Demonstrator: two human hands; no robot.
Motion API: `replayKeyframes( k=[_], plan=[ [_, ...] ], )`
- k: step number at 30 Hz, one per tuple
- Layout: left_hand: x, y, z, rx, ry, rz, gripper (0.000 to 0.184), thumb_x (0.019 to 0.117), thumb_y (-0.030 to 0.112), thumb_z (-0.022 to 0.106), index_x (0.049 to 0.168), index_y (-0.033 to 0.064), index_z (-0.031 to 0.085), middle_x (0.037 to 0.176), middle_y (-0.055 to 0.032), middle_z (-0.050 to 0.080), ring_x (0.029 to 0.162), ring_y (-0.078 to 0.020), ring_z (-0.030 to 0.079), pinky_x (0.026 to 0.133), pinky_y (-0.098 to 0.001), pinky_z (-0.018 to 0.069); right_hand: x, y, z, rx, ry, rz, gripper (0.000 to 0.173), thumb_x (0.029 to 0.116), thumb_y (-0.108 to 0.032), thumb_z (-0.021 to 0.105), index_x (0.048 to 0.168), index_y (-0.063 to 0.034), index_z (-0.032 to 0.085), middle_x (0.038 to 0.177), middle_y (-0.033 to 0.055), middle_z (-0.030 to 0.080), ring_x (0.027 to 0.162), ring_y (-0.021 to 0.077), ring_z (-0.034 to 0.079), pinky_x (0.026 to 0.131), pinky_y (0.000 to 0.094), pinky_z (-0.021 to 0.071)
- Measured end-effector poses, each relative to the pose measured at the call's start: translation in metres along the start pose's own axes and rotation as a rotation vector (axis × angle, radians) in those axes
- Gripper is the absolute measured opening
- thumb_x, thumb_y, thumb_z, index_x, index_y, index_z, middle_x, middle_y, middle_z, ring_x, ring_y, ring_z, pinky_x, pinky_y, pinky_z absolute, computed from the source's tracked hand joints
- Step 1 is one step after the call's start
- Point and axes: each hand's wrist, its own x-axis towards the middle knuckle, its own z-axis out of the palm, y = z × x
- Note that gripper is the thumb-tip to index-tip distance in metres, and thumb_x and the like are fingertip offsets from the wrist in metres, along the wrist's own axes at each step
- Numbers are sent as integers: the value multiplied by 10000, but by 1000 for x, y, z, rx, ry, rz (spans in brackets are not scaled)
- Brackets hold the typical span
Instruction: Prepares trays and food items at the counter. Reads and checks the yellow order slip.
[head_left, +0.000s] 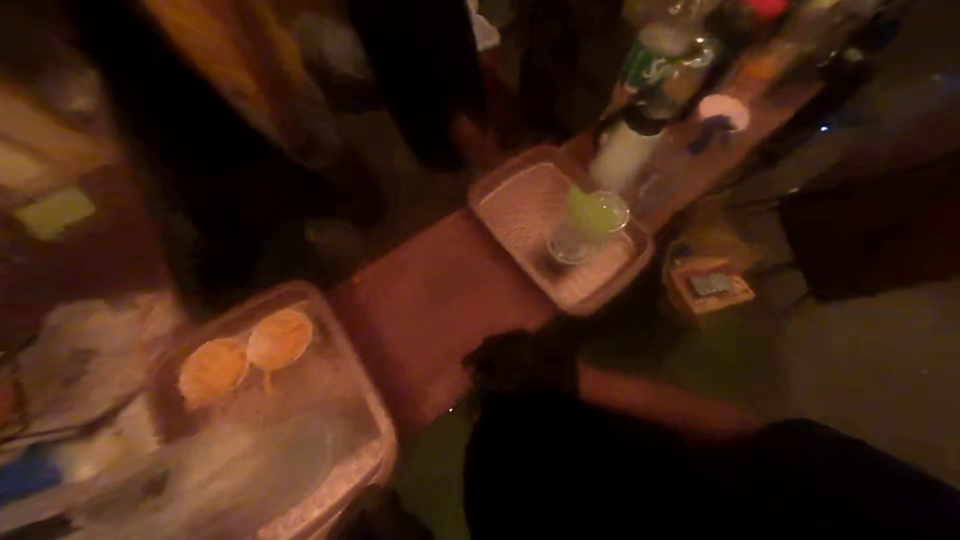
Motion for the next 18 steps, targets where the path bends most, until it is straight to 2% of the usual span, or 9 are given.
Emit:
replayKeyframes(
  k=[3, 5, 6, 9, 11, 12, 14, 15, 18],
  plan=[
    [-16, 21, 43, -94, -229, 35, 209, 1033, 136, 581, 1158, -25, 533, 995, -1, 639, 876, -34, 668, 762, -237, 596, -34, 7, -45, -5, 166, 98, 324, 1052, -269, 560, 1296, -92, 676, 1019, 92, 729, 880, 191, 700, 806, 375, 594],
    [-21, 27, 76, -123, -360, 92, 256, 1033, 166, 589, 1153, -58, 559, 985, -58, 661, 854, -95, 681, 740, -282, 604, -58, 16, -75, 54, 276, 249, 344, 1034, -217, 564, 1335, -77, 652, 1049, 111, 716, 889, 180, 682, 814, 365, 580],
    [-23, 30, 92, -155, -421, 121, 263, 1025, 170, 599, 1148, -60, 571, 982, -71, 670, 840, -112, 679, 722, -282, 601, -73, 25, -83, 29, 431, 252, 323, 1029, -209, 585, 1311, -75, 667, 1048, 85, 722, 896, 126, 690, 817, 303, 598],
    [-28, 60, 138, -204, -630, 20, 276, 1004, 158, 623, 1182, -52, 595, 1037, -100, 680, 854, -143, 681, 731, -311, 608, -112, 55, -103, -24, 748, 374, 328, 1016, -197, 605, 1325, -103, 662, 1123, 51, 710, 961, 76, 681, 838, 260, 594],
    [-27, 78, 171, -145, -739, -34, 293, 997, 171, 630, 1221, -17, 619, 1042, -69, 705, 851, -105, 693, 747, -295, 617, -131, 70, -122, -74, 875, 492, 341, 1020, -216, 606, 1345, -118, 647, 1172, 49, 701, 997, 88, 678, 844, 272, 597],
    [-27, 80, 187, -125, -795, -40, 312, 1002, 175, 627, 1254, -8, 615, 1064, -73, 706, 862, -108, 696, 760, -303, 619, -137, 77, -132, -117, 922, 551, 342, 1015, -228, 611, 1335, -113, 653, 1174, 60, 699, 1002, 105, 678, 844, 283, 596],
    [-23, 82, 222, -57, -872, -66, 370, 1010, 206, 627, 1326, 15, 593, 1125, -94, 705, 896, -133, 707, 790, -338, 624, -144, 97, -152, -250, 951, 655, 367, 1018, -294, 608, 1328, -107, 664, 1215, 99, 696, 1062, 169, 674, 910, 354, 580],
    [-20, 80, 240, -10, -894, -61, 411, 1014, 252, 626, 1355, 28, 579, 1153, -105, 700, 928, -145, 707, 816, -357, 619, -145, 109, -161, -298, 947, 680, 385, 1019, -307, 599, 1335, -96, 659, 1242, 133, 686, 1100, 218, 666, 949, 405, 563],
    [-13, 76, 285, 95, -919, -57, 536, 1019, 364, 616, 1429, 35, 513, 1174, -144, 690, 975, -202, 709, 853, -425, 615, -144, 137, -177, -378, 890, 802, 426, 1008, -390, 590, 1348, -144, 661, 1304, 143, 665, 1190, 299, 636, 1030, 507, 513]
  ],
)
